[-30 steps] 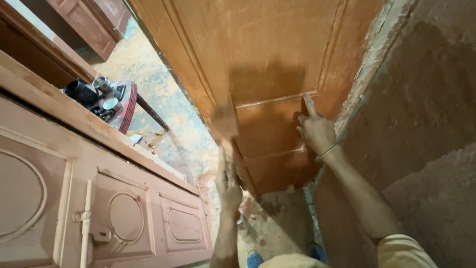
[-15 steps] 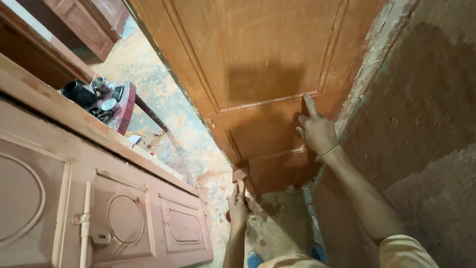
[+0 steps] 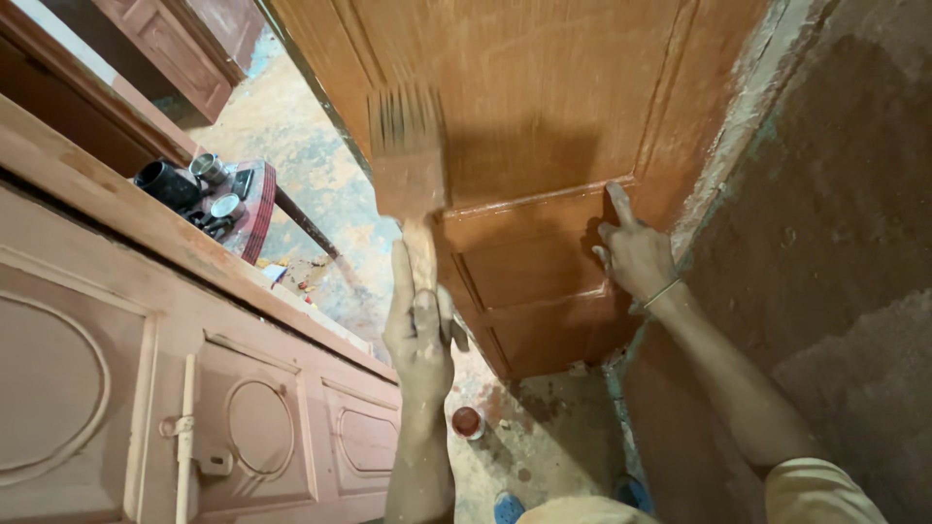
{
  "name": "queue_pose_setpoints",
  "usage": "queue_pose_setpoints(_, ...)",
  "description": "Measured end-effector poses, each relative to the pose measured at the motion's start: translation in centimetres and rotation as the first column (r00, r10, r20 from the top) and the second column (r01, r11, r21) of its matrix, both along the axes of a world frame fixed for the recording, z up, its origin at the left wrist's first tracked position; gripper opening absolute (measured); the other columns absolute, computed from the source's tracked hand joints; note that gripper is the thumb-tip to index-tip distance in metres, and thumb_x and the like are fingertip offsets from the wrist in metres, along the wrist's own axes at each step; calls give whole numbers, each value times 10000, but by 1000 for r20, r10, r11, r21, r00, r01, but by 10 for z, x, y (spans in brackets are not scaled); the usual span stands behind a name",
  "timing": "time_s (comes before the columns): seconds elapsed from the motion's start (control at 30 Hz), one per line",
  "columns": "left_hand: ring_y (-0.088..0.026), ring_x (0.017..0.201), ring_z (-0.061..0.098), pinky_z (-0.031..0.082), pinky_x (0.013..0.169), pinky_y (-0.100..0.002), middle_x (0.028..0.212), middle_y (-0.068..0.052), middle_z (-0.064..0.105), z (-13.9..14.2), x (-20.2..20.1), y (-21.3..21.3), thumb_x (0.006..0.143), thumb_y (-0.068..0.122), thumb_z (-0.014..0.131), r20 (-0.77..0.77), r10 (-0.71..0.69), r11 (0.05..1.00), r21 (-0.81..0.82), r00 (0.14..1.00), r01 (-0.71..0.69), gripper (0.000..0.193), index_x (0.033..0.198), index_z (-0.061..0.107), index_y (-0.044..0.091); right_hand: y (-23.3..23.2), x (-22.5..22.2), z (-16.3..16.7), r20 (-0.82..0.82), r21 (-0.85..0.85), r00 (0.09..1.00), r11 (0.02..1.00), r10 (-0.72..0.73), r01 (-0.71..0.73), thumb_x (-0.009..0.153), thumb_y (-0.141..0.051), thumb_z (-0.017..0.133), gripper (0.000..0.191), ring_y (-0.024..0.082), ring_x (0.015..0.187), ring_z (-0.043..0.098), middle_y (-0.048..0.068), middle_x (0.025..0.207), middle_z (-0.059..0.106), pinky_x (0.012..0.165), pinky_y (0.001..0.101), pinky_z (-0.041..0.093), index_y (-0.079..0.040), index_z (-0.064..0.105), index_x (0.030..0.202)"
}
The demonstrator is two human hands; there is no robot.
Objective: The person paints a wooden door with brown paint using a paintbrush, dipping the brush into a paint can on the floor and applying paint to the door panels and edges while kneeling on the floor. They steady the door with one hand and work across different sections of the door.
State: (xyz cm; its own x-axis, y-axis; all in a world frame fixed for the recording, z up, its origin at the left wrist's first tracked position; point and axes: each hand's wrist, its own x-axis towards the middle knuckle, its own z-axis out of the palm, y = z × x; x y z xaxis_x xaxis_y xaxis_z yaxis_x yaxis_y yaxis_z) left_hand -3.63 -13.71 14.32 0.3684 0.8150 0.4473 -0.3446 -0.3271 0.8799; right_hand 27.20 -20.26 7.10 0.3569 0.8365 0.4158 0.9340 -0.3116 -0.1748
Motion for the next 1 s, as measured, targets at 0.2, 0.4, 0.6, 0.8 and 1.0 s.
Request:
queue_pose_setpoints(0.2, -61, 426, 462, 434, 390, -221, 633, -73, 555, -43, 41, 33, 1099, 265, 366, -225, 60, 996, -54, 973, -74, 590, 1653, 260, 92, -2, 0, 1, -6, 1, 1000, 1000, 10, -10, 788, -199, 816, 199, 371, 914, 714, 172, 1648, 322, 750, 496, 593, -66, 714, 895)
queue_pose_setpoints(0.4, -36, 528, 388, 358, 450, -201, 1536, 71, 532, -164, 52, -21, 1083, 128, 409, -164, -97, 901, -434, 982, 17, 539, 1613, 313, 152, -1, 1, -3, 2, 19, 1000, 1000, 2, -2, 789, -210, 811, 222, 380, 885, 710, 197, 1629, 338, 734, 496, 592, -59, 694, 902)
queue_pose_setpoints(0.6, -37, 479, 380, 363, 405, -184, 1609, -85, 494, -127, 48, -25, 1065, 167, 381, -243, -106, 956, -290, 964, 32, 564, 1622, 303, 129, -1, 1, -6, -10, 28, 1000, 999, 21, -21, 784, -198, 813, 228, 379, 865, 710, 230, 1622, 336, 715, 492, 593, -40, 684, 886)
queue_pose_setpoints(0.8, -71, 627, 414, 388, 473, -203, 1685, -184, 357, -14, 56, -15, 1153, 178, 365, 22, -97, 981, 173, 995, 92, 550, 1644, 178, 14, -3, 1, -4, -1, 14, 1000, 1000, 24, -24, 795, -193, 807, 217, 361, 839, 713, 229, 1631, 318, 714, 474, 594, -41, 680, 884)
queue_pose_setpoints(1.0, -48, 458, 471, 451, 391, -213, 764, -116, 575, -48, 79, -4, 1129, 242, 301, -208, -40, 998, -65, 977, 27, 602, 1687, 224, 30, -4, -2, -3, -2, 12, 1000, 1000, 11, -11, 797, -209, 808, 215, 341, 855, 715, 193, 1639, 318, 709, 463, 594, -55, 682, 879)
